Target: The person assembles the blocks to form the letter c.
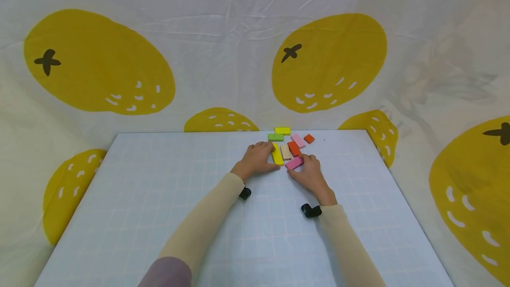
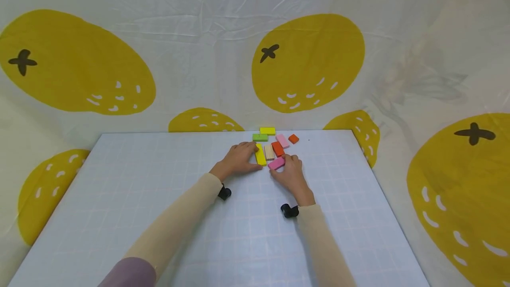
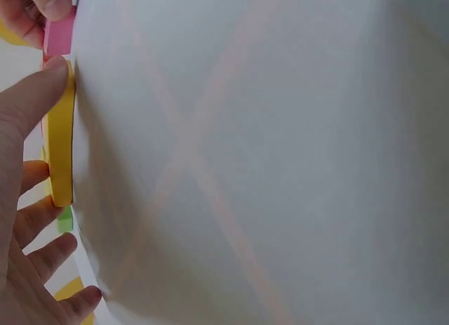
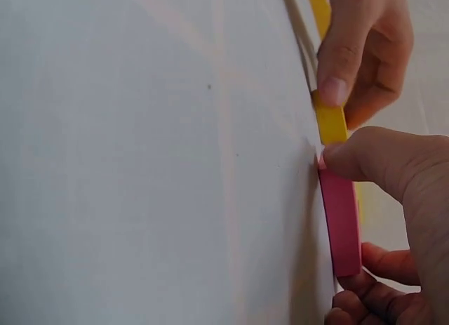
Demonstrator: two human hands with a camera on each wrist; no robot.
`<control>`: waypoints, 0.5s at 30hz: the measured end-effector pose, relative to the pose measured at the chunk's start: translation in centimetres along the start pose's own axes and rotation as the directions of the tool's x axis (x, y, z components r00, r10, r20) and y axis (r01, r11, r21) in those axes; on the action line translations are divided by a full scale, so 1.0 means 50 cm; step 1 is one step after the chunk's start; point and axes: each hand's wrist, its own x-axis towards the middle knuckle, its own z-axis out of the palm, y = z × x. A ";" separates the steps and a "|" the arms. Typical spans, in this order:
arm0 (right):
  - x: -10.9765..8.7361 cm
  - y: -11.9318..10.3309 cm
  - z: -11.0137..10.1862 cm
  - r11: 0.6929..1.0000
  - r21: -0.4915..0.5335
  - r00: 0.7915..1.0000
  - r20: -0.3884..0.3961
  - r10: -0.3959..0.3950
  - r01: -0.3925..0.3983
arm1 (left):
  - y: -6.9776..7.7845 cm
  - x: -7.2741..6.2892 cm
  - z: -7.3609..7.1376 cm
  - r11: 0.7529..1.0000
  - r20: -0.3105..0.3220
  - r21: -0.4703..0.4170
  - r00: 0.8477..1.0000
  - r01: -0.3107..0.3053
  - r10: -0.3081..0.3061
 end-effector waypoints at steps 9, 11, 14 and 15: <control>0.001 0.001 0.005 0.999 0.029 1.000 -0.015 0.016 -0.016 | 0.003 -0.009 0.004 0.993 0.000 -0.098 0.998 0.063 -0.063; 0.002 0.001 0.006 0.999 0.041 0.999 -0.022 0.026 -0.025 | 0.003 -0.010 0.008 0.988 -0.007 -0.130 0.997 0.079 -0.080; 0.001 0.002 0.008 0.998 0.056 0.999 -0.033 0.035 -0.033 | 0.004 -0.012 0.014 0.980 -0.023 -0.174 0.994 0.100 -0.105; 0.001 0.002 0.008 0.998 0.060 0.999 -0.033 0.036 -0.034 | 0.004 -0.012 0.015 0.978 -0.028 -0.180 0.993 0.104 -0.111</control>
